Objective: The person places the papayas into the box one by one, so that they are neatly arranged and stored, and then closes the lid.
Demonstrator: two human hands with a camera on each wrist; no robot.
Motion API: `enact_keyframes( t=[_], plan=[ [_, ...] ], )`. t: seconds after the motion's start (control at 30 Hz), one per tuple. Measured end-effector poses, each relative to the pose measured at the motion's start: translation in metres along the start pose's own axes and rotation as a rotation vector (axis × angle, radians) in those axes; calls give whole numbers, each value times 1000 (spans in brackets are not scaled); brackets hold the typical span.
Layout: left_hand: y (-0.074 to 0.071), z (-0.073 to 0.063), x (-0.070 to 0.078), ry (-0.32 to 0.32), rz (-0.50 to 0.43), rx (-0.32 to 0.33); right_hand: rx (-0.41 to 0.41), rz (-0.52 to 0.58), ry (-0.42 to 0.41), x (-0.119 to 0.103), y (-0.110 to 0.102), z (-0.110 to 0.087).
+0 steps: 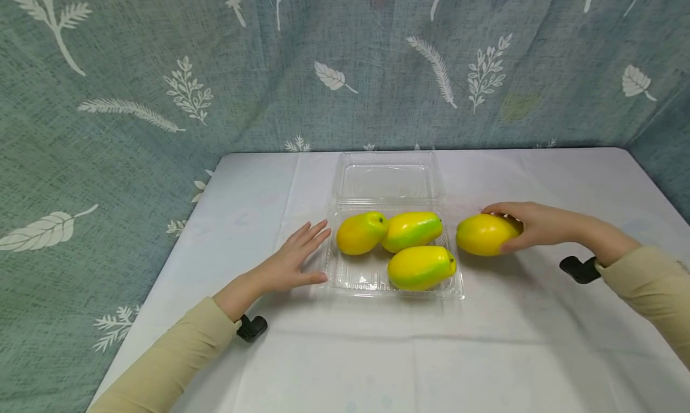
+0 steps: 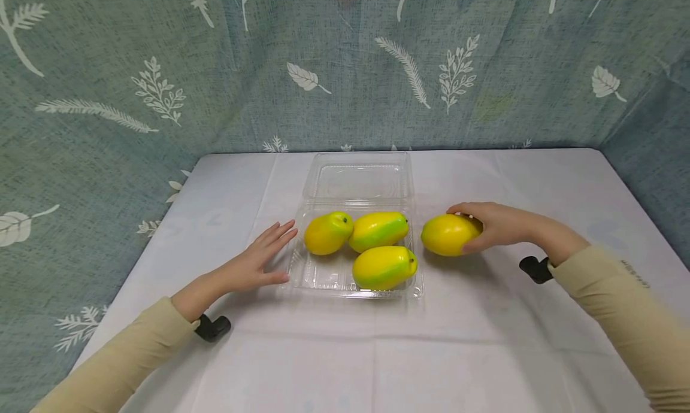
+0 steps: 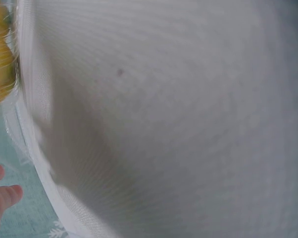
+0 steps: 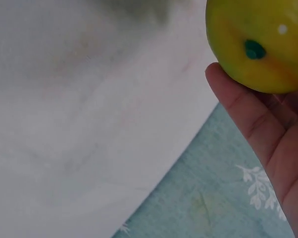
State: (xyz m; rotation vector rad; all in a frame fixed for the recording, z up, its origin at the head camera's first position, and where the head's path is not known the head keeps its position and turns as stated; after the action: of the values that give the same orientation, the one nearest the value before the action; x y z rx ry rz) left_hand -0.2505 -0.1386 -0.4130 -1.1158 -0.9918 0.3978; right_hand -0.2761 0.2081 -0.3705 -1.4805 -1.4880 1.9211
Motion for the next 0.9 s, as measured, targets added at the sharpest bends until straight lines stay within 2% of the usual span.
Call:
enact_keyframes(
  t=[0.33,0.57,0.9],
  plan=[
    [-1,0,1,10,7,11,36,-41,-1,-9,-24,2],
    [-3,-1,2,9,1,15,39,-57,-36,-32,-37,7],
    [-2,-1,2,12,-2,22,20,-63,-83,-68,-40,12]
  ],
)
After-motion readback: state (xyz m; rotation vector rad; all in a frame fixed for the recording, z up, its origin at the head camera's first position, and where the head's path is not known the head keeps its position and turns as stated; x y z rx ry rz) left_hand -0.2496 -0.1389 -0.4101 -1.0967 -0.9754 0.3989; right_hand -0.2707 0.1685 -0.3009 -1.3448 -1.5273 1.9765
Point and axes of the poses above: each hand's wrist, its own z-axis towards the middle knuckle, its own y-axis out of the palm, x = y × z, the point moved 10 cm from there along z, towards the middle knuckle, and after that the axes turned 10 degrees about x, right-handed, at the moved point
